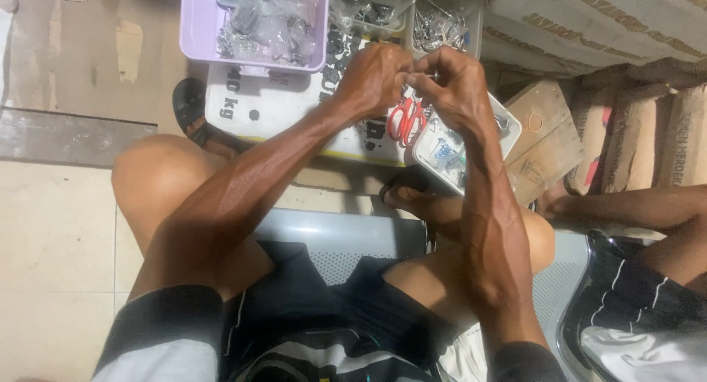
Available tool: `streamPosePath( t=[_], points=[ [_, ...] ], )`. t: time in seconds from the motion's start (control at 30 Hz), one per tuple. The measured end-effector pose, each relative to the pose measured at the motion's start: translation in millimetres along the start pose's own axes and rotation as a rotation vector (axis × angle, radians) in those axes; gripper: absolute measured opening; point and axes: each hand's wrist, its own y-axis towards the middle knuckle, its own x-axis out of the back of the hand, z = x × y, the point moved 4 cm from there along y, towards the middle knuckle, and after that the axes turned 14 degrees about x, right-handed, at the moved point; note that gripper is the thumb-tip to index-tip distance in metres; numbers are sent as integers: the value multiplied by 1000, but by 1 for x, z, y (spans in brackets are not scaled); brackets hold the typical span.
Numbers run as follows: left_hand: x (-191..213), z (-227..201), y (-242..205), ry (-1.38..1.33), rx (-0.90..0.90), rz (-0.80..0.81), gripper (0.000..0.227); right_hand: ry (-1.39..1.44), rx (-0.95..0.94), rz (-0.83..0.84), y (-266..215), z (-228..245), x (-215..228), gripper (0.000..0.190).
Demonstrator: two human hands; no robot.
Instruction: The person sits on a low chair and repeatedly picks small metal hardware pieces from a white tray, attaches them to a plastic bag, and places the bag into a purple container. The person also uses red-handled scissors to cut the bags. The workspace includes multiple trays of hardware and stacked boxes.
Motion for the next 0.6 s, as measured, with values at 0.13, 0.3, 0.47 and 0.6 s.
streamPosePath(
  t=[0.13,0.3,0.47,0.6],
  points=[
    [13,8,8,-298,50,-58,30,-260,232,31,3,-27,-3,9],
    [24,3,4,-448,69,-76,15,-459,415,-147,-3,-46,0,11],
    [23,-1,0,-605,223,-3,10,-415,362,-220,-4,-48,-2,11],
    [6,2,-2,-510,373,-49,21,-488,281,-183,-12,-56,0,14]
  ],
)
